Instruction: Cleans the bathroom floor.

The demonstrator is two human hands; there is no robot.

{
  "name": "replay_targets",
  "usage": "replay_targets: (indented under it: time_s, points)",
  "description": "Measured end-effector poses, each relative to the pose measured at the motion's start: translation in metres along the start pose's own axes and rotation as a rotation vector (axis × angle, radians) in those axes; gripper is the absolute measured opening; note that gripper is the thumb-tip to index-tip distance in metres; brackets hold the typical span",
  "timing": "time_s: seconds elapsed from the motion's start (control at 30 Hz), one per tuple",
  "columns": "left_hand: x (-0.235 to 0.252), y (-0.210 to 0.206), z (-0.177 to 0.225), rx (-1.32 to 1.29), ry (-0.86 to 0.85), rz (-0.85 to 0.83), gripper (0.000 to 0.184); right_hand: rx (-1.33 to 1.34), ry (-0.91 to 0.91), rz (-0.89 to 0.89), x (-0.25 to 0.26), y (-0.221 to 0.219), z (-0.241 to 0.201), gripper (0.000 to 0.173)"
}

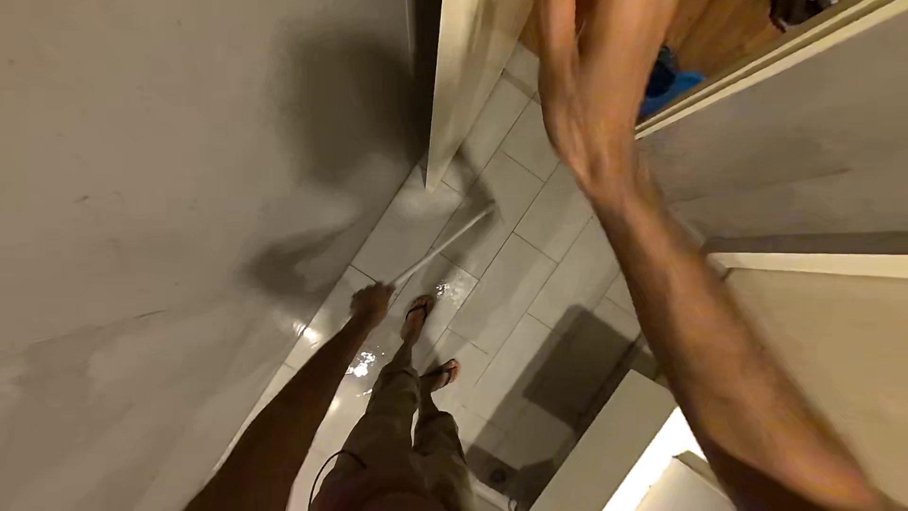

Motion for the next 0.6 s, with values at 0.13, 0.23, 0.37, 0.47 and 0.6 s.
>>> replay_targets:
  time_s: [0.13,0.23,0.37,0.47,0.6]
  points:
    - [0.064,0.029,0.024,0.032,-0.031,0.035,0.04,-0.133,-0.41,-0.455,-0.263,-0.072,0.162,0.028]
    - [0.056,0.018,-0.013,0.142,-0.022,0.006,0.042,-0.206,-0.989,-0.786,-0.501,-0.095,0.257,0.037]
    - [-0.052,-0.058,-0.124,0.137,0.085,-0.048,0.054,-0.113,-1.449,-1.096,-0.764,-0.061,0.234,0.044]
    - [-0.145,-0.134,-0.206,0.198,0.202,-0.158,0.07,-0.044,-1.415,-1.279,-0.882,-0.059,0.208,0.04]
    - [-0.268,-0.231,-0.275,0.131,0.336,-0.218,0.069,-0.021,-1.378,-1.004,-0.9,-0.065,0.186,0.04]
Point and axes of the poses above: each hand's wrist, its own x-axis towards the middle knuckle, its own y-axis out of the back of the hand, z = x × y, the point moved 9 cm from there along x, towards the middle knuckle, and after that the axes turned 13 degrees about -y, right-handed, at the moved point
